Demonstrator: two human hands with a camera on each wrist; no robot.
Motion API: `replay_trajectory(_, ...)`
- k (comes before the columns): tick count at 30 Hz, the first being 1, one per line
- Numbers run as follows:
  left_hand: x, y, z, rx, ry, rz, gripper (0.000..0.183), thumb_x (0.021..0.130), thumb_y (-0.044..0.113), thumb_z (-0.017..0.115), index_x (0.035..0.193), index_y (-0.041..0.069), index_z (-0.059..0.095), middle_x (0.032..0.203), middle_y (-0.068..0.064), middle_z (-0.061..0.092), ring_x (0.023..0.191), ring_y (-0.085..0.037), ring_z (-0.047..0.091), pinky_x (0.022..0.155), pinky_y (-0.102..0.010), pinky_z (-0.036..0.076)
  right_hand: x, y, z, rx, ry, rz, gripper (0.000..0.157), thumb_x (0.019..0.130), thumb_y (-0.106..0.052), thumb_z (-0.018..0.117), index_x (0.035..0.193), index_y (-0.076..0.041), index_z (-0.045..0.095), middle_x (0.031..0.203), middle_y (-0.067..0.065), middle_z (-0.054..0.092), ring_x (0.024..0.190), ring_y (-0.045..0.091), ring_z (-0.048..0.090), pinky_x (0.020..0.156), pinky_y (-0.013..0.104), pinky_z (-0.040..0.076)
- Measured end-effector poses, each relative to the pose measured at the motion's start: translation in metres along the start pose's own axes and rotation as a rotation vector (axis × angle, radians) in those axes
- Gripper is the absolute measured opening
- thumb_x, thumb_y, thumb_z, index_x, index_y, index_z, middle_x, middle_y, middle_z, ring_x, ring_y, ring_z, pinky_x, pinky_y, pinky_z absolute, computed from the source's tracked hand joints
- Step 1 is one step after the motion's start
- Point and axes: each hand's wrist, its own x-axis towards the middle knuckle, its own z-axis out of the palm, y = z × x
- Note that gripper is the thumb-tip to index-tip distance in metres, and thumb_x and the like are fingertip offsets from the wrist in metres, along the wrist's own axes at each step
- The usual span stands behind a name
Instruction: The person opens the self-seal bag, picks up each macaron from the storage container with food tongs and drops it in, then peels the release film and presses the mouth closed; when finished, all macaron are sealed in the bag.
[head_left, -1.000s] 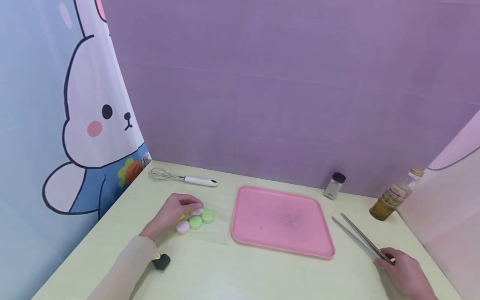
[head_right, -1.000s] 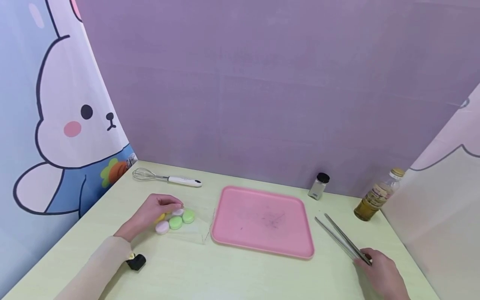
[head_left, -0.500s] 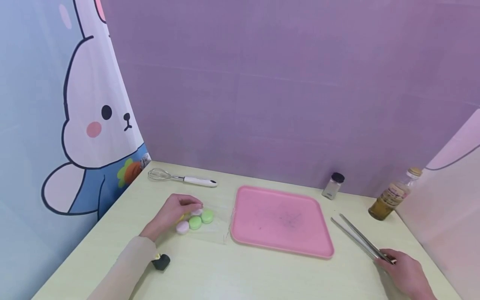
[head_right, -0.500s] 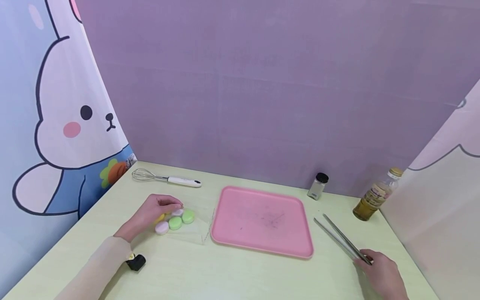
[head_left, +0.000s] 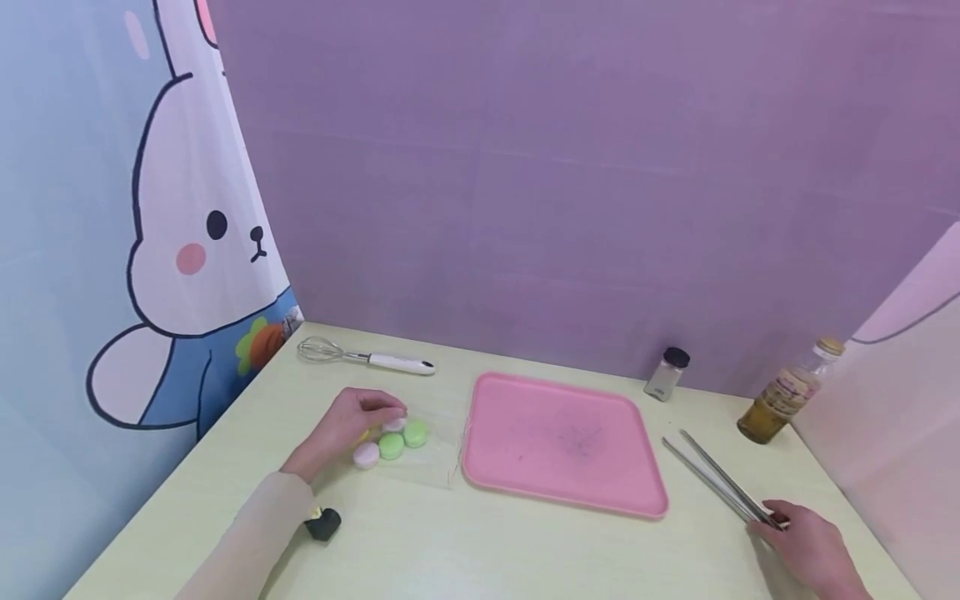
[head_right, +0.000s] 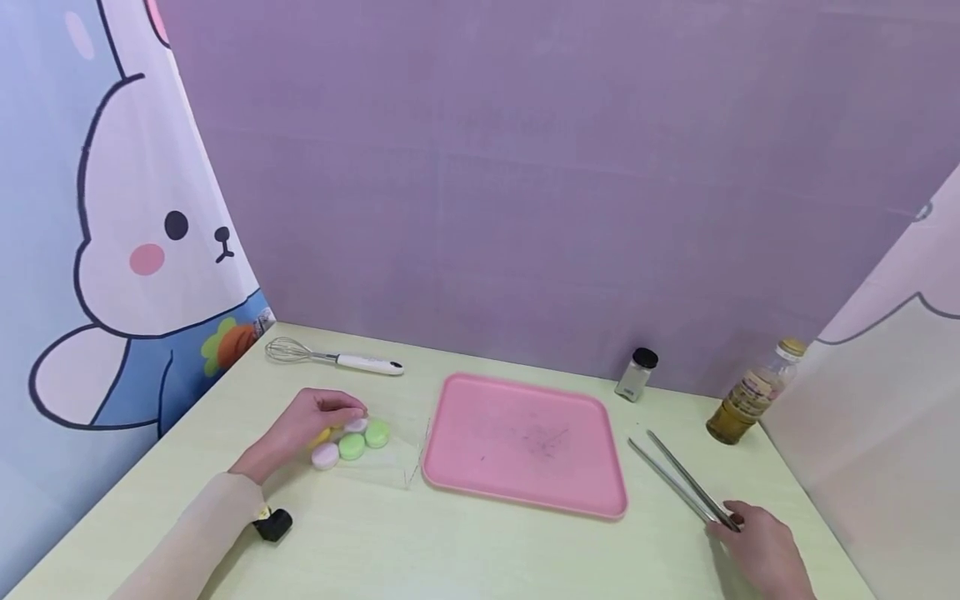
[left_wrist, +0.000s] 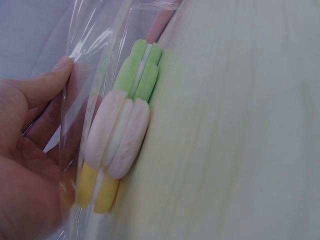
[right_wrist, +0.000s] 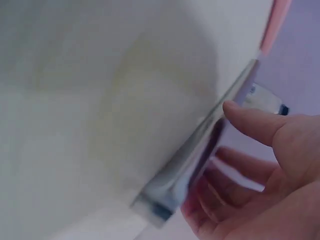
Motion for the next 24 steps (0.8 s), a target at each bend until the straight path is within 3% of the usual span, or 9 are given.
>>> replay_trajectory(4, 0.0, 0.0, 0.0, 0.01, -0.001, -0.005, 0.016, 0.095, 0.025, 0.073, 0.106, 0.013, 0.078, 0.104, 0.0, 0.075, 0.106, -0.02, 0.065, 0.101, -0.049, 0.045, -0.004, -0.025, -0.004, 0.042, 0.094, -0.049, 0.047, 0.093, -0.019, 0.072, 0.118, 0.019, 0.059, 0.098, 0.028, 0.068, 0.087, 0.041, 0.066, 0.07, 0.052, 0.052)
replay_trajectory(8, 0.0, 0.001, -0.002, 0.004, 0.003, 0.002, 0.016, 0.095, 0.023, 0.074, 0.106, 0.013, 0.078, 0.104, 0.0, 0.075, 0.104, -0.02, 0.066, 0.1, -0.048, 0.045, -0.011, -0.074, -0.006, 0.124, 0.217, -0.133, 0.035, 0.092, -0.015, 0.074, 0.117, 0.009, 0.067, 0.092, 0.014, 0.072, 0.078, 0.018, 0.065, 0.066, 0.038, 0.053)
replay_trajectory(11, -0.001, 0.002, -0.003, -0.003, -0.003, 0.017, 0.015, 0.094, 0.022, 0.074, 0.106, 0.013, 0.078, 0.104, 0.0, 0.075, 0.104, -0.019, 0.066, 0.1, -0.047, 0.046, -0.019, -0.114, -0.006, 0.194, 0.223, -0.184, 0.029, 0.092, -0.014, 0.074, 0.116, 0.001, 0.071, 0.092, 0.003, 0.073, 0.077, 0.005, 0.063, 0.066, 0.029, 0.054)
replay_trajectory(16, 0.0, 0.002, -0.006, -0.026, -0.024, 0.017, 0.017, 0.093, 0.023, 0.076, 0.106, 0.013, 0.079, 0.106, -0.001, 0.075, 0.106, -0.02, 0.067, 0.101, -0.047, 0.047, -0.031, -0.168, 0.003, 0.396, 0.061, -0.24, 0.028, 0.094, -0.012, 0.072, 0.119, 0.0, 0.07, 0.095, 0.002, 0.074, 0.078, 0.005, 0.066, 0.065, 0.026, 0.056)
replay_trajectory(21, 0.0, 0.003, -0.008, -0.04, -0.041, 0.025, 0.018, 0.091, 0.022, 0.078, 0.106, 0.013, 0.079, 0.107, -0.002, 0.075, 0.109, -0.022, 0.066, 0.102, -0.048, 0.046, -0.039, -0.204, 0.023, 0.652, -0.224, -0.339, 0.032, 0.097, -0.008, 0.065, 0.121, 0.013, 0.062, 0.096, 0.013, 0.072, 0.076, 0.013, 0.067, 0.062, 0.028, 0.057)
replay_trajectory(24, -0.001, 0.004, -0.008, -0.044, -0.059, 0.031, 0.021, 0.09, 0.023, 0.079, 0.108, 0.013, 0.079, 0.108, -0.001, 0.075, 0.111, -0.022, 0.066, 0.103, -0.048, 0.045, -0.043, -0.222, 0.033, 0.761, -0.335, -0.355, 0.033, 0.099, -0.009, 0.064, 0.121, 0.015, 0.061, 0.097, 0.016, 0.07, 0.078, 0.017, 0.068, 0.064, 0.031, 0.058)
